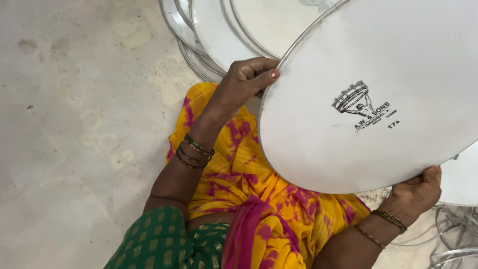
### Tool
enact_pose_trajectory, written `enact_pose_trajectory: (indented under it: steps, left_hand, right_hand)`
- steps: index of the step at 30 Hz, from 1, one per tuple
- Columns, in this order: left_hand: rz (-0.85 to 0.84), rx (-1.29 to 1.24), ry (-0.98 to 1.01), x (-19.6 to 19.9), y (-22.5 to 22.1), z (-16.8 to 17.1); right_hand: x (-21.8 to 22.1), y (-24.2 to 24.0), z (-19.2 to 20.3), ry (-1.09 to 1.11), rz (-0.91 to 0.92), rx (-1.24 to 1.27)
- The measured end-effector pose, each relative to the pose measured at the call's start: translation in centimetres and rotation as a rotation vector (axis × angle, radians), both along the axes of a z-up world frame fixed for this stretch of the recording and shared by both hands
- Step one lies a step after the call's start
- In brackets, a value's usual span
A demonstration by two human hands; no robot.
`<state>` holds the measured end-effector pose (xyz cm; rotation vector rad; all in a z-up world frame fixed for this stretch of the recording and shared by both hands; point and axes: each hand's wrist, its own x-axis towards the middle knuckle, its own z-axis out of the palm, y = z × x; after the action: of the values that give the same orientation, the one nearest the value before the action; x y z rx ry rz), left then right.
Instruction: The person assembles drumheads by placing metal rings onto white membranes and using pliers to secure the wire frames around the edges.
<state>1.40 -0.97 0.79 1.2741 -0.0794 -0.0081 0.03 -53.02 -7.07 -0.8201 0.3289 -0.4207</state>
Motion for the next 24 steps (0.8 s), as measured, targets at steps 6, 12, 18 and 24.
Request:
enact_pose_trajectory:
  steps: [6, 12, 18, 24]
  left_hand:
    - [0.03, -0.005, -0.001, 0.0, -0.2, -0.3]
    - [0.026, -0.029, -0.009, 0.1, -0.2, -0.2]
    - [0.077, 0.054, -0.033, 0.4, 0.0, -0.8]
    - [0.105, -0.018, 0.004, 1.0, 0.3, -2.4]
  right_hand:
    - [0.3, -0.6, -0.9, 0.062, 0.023, -0.023]
    - [0.4, 0.1, -0.4, 0.132, -0.018, -0.062]
    - [-0.1, 1.3, 0.2, 0.121, 0.037, -0.102]
    - [0.1, 1.5, -0.1, 0.143, 0.104, -0.094]
